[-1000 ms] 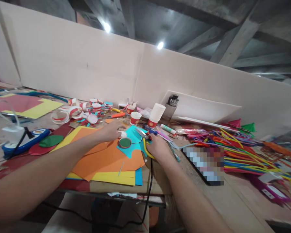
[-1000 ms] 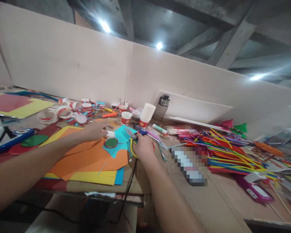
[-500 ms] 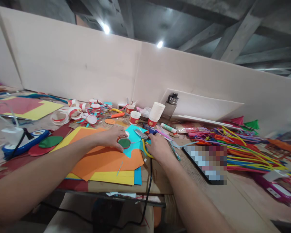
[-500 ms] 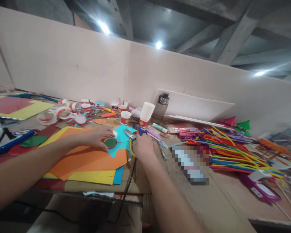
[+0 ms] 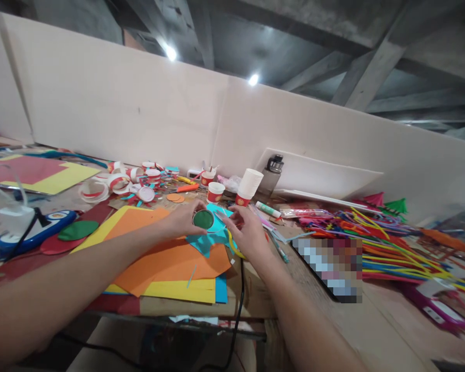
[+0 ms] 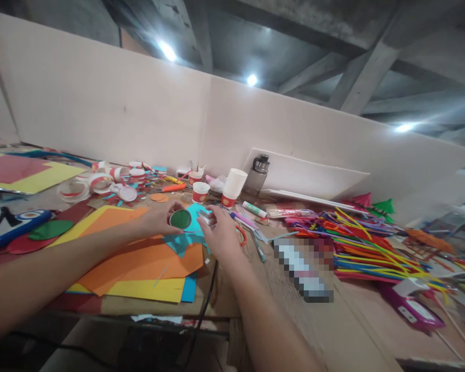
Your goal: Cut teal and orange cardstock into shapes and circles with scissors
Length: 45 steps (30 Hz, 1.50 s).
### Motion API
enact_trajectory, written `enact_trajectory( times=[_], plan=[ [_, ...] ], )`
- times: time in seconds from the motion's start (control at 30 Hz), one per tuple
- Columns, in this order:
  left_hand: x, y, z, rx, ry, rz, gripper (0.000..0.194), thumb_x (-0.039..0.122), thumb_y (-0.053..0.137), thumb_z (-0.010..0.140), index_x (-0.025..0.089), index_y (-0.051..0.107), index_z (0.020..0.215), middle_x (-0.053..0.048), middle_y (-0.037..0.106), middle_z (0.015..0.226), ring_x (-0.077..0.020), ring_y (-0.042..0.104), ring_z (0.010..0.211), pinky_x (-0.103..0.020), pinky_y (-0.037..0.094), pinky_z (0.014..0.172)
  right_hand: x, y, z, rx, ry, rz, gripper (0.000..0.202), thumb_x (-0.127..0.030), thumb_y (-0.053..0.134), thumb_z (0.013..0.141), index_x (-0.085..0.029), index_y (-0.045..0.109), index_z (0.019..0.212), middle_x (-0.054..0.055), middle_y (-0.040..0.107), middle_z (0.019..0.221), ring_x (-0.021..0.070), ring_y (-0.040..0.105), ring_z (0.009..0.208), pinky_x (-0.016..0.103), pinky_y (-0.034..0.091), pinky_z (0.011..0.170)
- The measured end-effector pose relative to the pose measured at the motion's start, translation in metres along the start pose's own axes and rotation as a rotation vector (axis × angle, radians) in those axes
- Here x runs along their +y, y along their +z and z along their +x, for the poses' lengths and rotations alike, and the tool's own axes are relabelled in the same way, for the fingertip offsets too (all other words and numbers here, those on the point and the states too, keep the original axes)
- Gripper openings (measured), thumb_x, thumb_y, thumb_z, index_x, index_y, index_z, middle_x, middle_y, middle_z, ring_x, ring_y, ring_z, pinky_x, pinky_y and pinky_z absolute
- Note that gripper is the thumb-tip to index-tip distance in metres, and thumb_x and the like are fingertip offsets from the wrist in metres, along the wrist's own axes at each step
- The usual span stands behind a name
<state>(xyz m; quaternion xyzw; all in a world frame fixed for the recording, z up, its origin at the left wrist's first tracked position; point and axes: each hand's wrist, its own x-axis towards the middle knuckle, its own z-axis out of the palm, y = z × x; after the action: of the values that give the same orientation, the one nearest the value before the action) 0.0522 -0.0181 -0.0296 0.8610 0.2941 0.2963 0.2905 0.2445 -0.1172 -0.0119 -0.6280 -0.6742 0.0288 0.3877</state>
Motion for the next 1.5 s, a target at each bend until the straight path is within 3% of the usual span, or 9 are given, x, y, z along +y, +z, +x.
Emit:
enact_trajectory(
  times=[0.23,0.5,0.73,0.87,1.03,1.2,1.33,1.43,1.5],
  plan=[
    [0.021,0.014,-0.006,0.159,0.165,0.025,0.048,0.027,0.074,0.064,0.020,0.052,0.106,-0.006,0.062,0.106,-0.0215,0.059,0.097,-0.036,0.047,0.084,-0.006,0.023,-0.009,-0.109,0.093,0.230,0.027,-0.028,0.061,0.079,-0.020,0.057,0.105,0.002,0.064,0.087,0.0136,0.062,0.071,0.026,0.050,0.062],
    [0.022,0.011,-0.008,-0.021,0.151,-0.126,0.062,0.029,0.074,0.068,0.025,0.052,0.126,-0.005,0.062,0.111,-0.0168,0.062,0.084,-0.032,0.053,0.072,-0.004,0.023,-0.005,-0.232,0.218,0.549,0.019,-0.019,0.055,0.080,-0.019,0.057,0.100,0.002,0.066,0.087,0.0123,0.065,0.064,0.027,0.056,0.060],
    [0.018,0.013,-0.010,0.147,0.378,0.143,0.057,0.005,0.058,0.074,0.029,0.056,0.125,-0.007,0.051,0.122,-0.0214,0.049,0.118,-0.041,0.042,0.101,-0.019,0.021,-0.007,-0.328,0.440,0.966,0.021,-0.025,0.048,0.087,-0.021,0.054,0.107,0.003,0.067,0.097,0.0129,0.067,0.074,0.030,0.057,0.070],
    [0.019,0.013,-0.011,0.086,0.356,0.147,0.066,-0.004,0.053,0.067,0.029,0.056,0.125,-0.007,0.049,0.129,-0.0219,0.047,0.121,-0.040,0.044,0.099,-0.023,0.018,-0.009,-0.402,0.487,1.082,0.023,-0.023,0.046,0.087,-0.022,0.054,0.109,0.001,0.069,0.088,0.0133,0.068,0.070,0.030,0.056,0.071],
    [0.021,0.002,-0.009,0.022,0.321,0.017,0.057,0.006,0.062,0.069,0.027,0.058,0.122,-0.007,0.055,0.126,-0.0212,0.053,0.113,-0.035,0.051,0.085,-0.019,0.015,-0.006,-0.448,0.528,1.144,0.024,-0.019,0.051,0.080,-0.018,0.056,0.104,0.003,0.069,0.080,0.0136,0.067,0.063,0.028,0.055,0.063],
    [0.015,-0.006,-0.005,-0.025,0.163,-0.300,0.062,0.022,0.074,0.064,0.025,0.057,0.124,-0.009,0.054,0.130,-0.0228,0.057,0.109,-0.037,0.051,0.088,-0.012,0.017,-0.002,-0.323,0.584,1.070,0.026,-0.008,0.045,0.074,-0.015,0.056,0.096,0.003,0.067,0.070,0.0133,0.065,0.056,0.027,0.055,0.057],
    [0.014,-0.010,-0.006,-0.030,-0.013,-0.602,0.073,0.025,0.075,0.065,0.027,0.048,0.133,-0.008,0.057,0.126,-0.0212,0.062,0.097,-0.037,0.055,0.080,-0.004,0.018,-0.003,-0.323,0.549,0.752,0.030,-0.012,0.043,0.079,-0.016,0.057,0.105,-0.003,0.059,0.056,0.0096,0.055,0.045,0.018,0.042,0.043],
    [0.018,-0.011,-0.008,-0.048,-0.106,-0.809,0.068,0.023,0.072,0.068,0.027,0.047,0.132,-0.008,0.060,0.118,-0.0217,0.064,0.095,-0.036,0.057,0.076,-0.005,0.015,-0.007,-0.413,0.364,0.374,0.030,-0.020,0.043,0.085,-0.019,0.061,0.110,-0.002,0.057,0.056,0.0105,0.051,0.046,0.020,0.038,0.044],
    [0.018,-0.009,-0.009,-0.066,-0.137,-0.907,0.061,0.021,0.069,0.070,0.026,0.051,0.128,-0.009,0.060,0.116,-0.0226,0.065,0.097,-0.035,0.056,0.076,-0.009,0.011,-0.010,-0.344,0.155,0.100,0.028,-0.021,0.047,0.086,-0.019,0.064,0.107,0.004,0.065,0.078,0.0135,0.059,0.067,0.024,0.046,0.061]
  ],
)
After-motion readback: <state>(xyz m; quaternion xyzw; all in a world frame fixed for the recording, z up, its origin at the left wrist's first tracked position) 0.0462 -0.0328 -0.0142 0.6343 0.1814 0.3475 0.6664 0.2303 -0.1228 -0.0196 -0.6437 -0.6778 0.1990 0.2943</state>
